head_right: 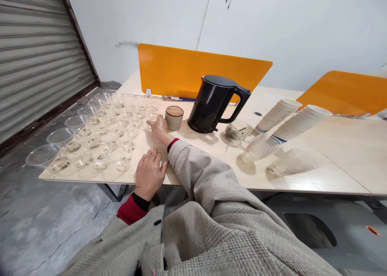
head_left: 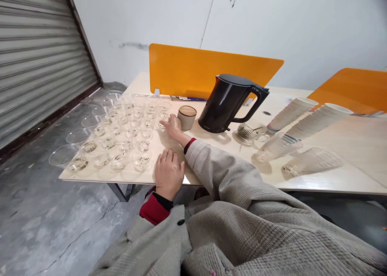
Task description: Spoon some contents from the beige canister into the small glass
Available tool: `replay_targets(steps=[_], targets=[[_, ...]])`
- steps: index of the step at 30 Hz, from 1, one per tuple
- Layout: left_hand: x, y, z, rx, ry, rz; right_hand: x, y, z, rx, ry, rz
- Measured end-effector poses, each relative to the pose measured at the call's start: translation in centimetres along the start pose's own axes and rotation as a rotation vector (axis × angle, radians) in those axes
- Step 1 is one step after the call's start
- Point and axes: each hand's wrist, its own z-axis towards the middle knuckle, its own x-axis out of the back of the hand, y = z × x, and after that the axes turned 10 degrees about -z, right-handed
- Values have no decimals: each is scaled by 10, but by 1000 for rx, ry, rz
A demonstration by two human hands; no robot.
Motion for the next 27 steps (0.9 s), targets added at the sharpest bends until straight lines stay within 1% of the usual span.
replay_targets(steps=[6, 10, 12, 15, 18, 20, 22, 23, 24, 25, 27], targets=[[0, 0, 0, 3, -14, 7, -4, 1, 4, 3, 12, 54], [-3, -2, -1, -9, 7, 16, -1, 1, 1, 33, 9, 96], [-4, -4, -2, -16, 19, 19, 2, -1, -3, 17, -3, 90], [-4, -4, -1, -20, 14, 16, 8, -4, -13, -4, -34, 84], [-3, -5, 1, -20, -4, 6, 22, 3, -34, 33, -41, 117], [-2, -6, 3, -16, -8, -11, 41, 16, -54, 100, -44, 169], [-3, -8, 4, -24, 7, -23, 74, 36, -76, 194, -44, 229], [-4, -9, 4, -39, 11, -26, 97, 48, -86, 239, -35, 240], [-5, -10, 5, -53, 18, -25, 122, 61, -95, 271, 3, 233], [-6, -11, 5, -60, 29, -26, 151, 75, -102, 282, 72, 188], [-8, -13, 5, -70, 53, -40, 212, 105, -111, 232, 254, -3]])
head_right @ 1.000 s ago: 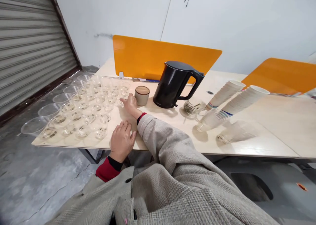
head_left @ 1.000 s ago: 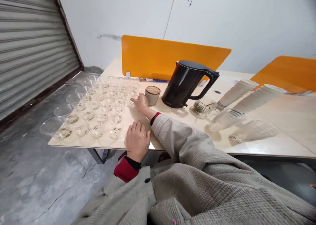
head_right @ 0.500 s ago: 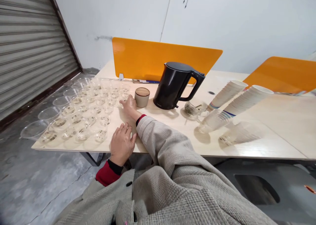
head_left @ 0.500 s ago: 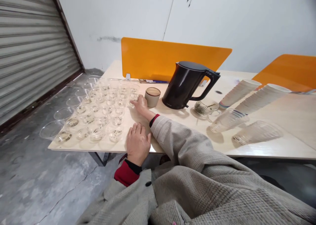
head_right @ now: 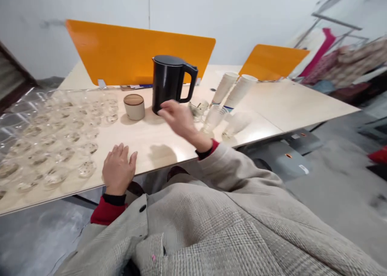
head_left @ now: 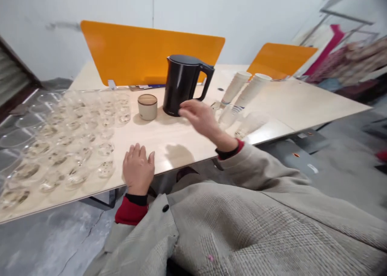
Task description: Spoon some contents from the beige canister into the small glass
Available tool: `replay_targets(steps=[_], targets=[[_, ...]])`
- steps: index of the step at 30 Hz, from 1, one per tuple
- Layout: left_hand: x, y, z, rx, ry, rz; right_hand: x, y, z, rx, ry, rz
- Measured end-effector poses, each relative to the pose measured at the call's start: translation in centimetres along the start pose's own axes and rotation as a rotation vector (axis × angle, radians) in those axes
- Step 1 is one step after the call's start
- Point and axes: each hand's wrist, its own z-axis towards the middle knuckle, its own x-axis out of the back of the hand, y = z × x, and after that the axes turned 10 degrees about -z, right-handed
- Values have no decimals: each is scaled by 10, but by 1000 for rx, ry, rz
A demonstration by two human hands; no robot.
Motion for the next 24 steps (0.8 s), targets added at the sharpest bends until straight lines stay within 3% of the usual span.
replay_targets(steps=[3, 5, 7, 10, 12, 24], targets=[[0, -1, 0, -8, 22, -19, 81, 49, 7, -110, 141, -432], [1, -1, 1, -4, 9, -13, 116, 78, 8, -180, 76, -672], [2, -1, 2, 6, -11, -13, 132, 101, 5, -199, -41, -834], [4, -1, 4, 19, -23, -23, 133, 117, -4, -187, -192, -971], [5, -1, 5, 35, -27, -31, 127, 120, -9, -184, -223, -1003], [7, 2, 8, 68, -18, 24, 119, 123, -11, -238, -50, -898]])
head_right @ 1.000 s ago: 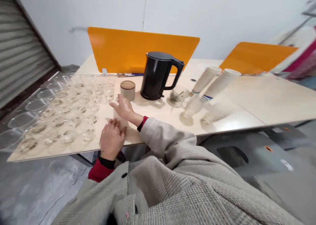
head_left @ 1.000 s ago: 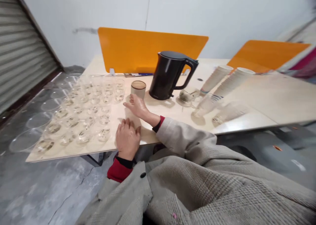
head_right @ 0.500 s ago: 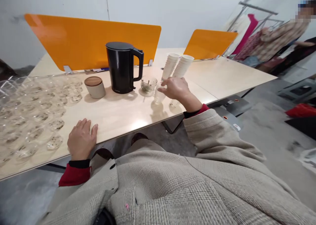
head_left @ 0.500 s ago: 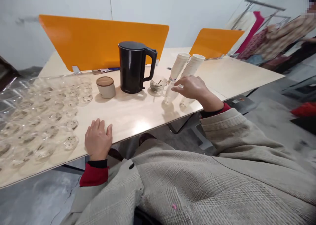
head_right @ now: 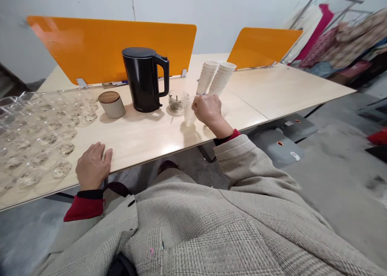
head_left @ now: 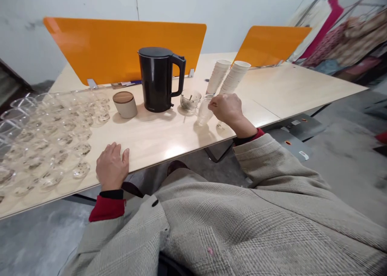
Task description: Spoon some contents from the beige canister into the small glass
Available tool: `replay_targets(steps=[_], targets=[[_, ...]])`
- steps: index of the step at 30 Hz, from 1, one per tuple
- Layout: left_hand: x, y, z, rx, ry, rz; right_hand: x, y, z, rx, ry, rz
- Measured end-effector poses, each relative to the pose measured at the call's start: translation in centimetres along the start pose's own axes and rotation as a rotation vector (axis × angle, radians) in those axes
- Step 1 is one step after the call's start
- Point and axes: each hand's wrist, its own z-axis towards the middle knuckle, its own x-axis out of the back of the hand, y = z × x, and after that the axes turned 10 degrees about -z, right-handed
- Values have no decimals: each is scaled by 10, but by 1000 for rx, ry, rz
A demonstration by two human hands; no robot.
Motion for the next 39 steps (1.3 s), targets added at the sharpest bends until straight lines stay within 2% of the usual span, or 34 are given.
replay_targets(steps=[5, 9, 12, 14, 16, 19, 22, 25, 31, 39], targets=[[-1, -2, 0, -10, -3, 24, 3, 12, 9, 20, 109, 52], [0, 1, -2, -2, -12, 36, 38, 16, -1, 53, 231, 63], [0, 3, -4, 18, -21, 28, 68, -3, -18, 112, 342, 140], [1, 5, -5, 29, -33, 20, 76, -29, -29, 242, 345, 279], [1, 5, -6, 30, -42, 17, 70, -64, -35, 407, 280, 433], [2, 6, -8, 31, -46, 15, 43, -124, -37, 577, 149, 563], [1, 6, -8, 32, -53, 24, 17, -173, -34, 657, 46, 577], [0, 6, -9, 24, -45, 34, 8, -204, -31, 696, -12, 529], [-2, 4, -11, -9, -4, 31, 11, -233, -40, 757, -40, 426], [-3, 4, -11, -5, -16, -11, 5, -238, -52, 785, -69, 367]])
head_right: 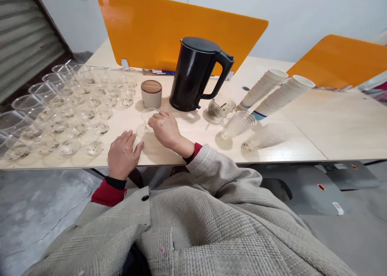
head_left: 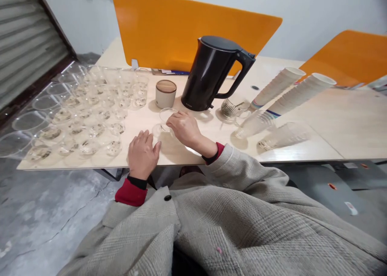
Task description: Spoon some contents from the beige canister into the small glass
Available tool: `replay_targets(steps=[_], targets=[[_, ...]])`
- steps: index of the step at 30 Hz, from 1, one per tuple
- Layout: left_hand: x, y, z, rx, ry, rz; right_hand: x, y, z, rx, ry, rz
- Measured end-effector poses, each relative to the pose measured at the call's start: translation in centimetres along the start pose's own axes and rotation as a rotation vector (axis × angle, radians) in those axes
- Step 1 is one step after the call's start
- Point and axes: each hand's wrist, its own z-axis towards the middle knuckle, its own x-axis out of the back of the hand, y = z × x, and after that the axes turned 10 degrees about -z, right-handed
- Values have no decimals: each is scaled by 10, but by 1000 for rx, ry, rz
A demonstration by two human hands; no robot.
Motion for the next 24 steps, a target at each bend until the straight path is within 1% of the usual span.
replay_targets(steps=[3, 5, 8, 10, 11, 14, 16, 18, 20, 24], targets=[[0, 0, 0, -3, 1, 1, -1, 2, -3, 18, 33, 47], [0, 0, 0, -11, 7, 7, -1, 10, -4, 31, 124, 97], [-2, -1, -1, -28, 23, 8, 2, 34, 3, -28, 310, 160], [-3, -3, -1, -34, 36, 8, 1, 56, 18, -112, 384, 191], [-3, -3, -1, -35, 41, 9, -1, 66, 29, -153, 397, 207], [-3, -4, -1, -34, 41, 9, -15, 86, 66, -229, 363, 275], [-2, -3, -1, -30, 35, 7, -27, 90, 90, -247, 310, 317], [-1, -3, -2, -25, 28, 10, -40, 87, 110, -270, 254, 355], [-1, -2, -2, -22, 22, 17, -49, 81, 124, -298, 212, 398], [0, 0, -2, -21, 16, 45, -62, 73, 138, -342, 170, 477]])
